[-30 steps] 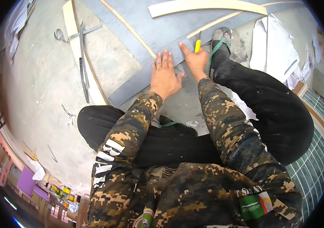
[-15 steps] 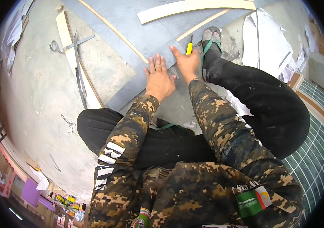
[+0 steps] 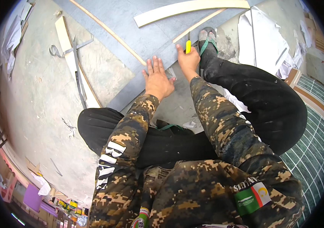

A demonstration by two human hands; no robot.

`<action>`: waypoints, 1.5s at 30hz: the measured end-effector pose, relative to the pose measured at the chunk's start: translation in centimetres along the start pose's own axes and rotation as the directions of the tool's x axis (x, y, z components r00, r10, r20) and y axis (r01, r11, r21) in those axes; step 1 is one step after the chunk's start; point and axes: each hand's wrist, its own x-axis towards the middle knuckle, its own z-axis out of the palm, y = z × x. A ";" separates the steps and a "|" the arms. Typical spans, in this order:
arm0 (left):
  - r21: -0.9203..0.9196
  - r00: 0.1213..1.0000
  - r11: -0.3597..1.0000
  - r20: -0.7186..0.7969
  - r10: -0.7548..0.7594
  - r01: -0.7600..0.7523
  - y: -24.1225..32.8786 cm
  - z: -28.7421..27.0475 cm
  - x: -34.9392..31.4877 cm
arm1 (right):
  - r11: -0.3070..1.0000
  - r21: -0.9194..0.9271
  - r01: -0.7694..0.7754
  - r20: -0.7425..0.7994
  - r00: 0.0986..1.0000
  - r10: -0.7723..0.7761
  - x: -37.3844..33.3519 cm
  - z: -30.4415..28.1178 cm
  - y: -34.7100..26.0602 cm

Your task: Cutting and fitting wood/bamboo trim pieces onto a base board using a utility knife.

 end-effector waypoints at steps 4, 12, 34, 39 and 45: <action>0.005 1.000 1.000 0.013 -0.004 0.004 0.2 0.3 -0.1 | 0.993 -0.089 0.072 0.066 0.996 -0.067 -0.2 -0.5 -0.2; 0.000 0.998 1.000 0.047 0.032 -0.032 1.2 -1.1 0.1 | 0.982 -0.187 0.025 0.181 0.984 0.010 -0.9 -1.0 -1.8; 0.111 0.989 0.994 -0.141 0.033 -0.018 -2.1 -0.9 2.2 | 0.991 -0.027 0.130 0.056 0.990 -0.128 -0.2 0.2 0.3; 0.089 0.992 0.996 -0.117 0.038 -0.028 -2.4 -1.1 2.5 | 0.991 -0.060 0.117 0.037 0.993 -0.115 0.1 0.4 0.6; 0.058 0.993 0.997 -0.098 0.061 -0.056 -2.7 -1.3 2.9 | 0.990 -0.051 0.132 0.032 0.991 -0.131 0.8 0.0 1.2</action>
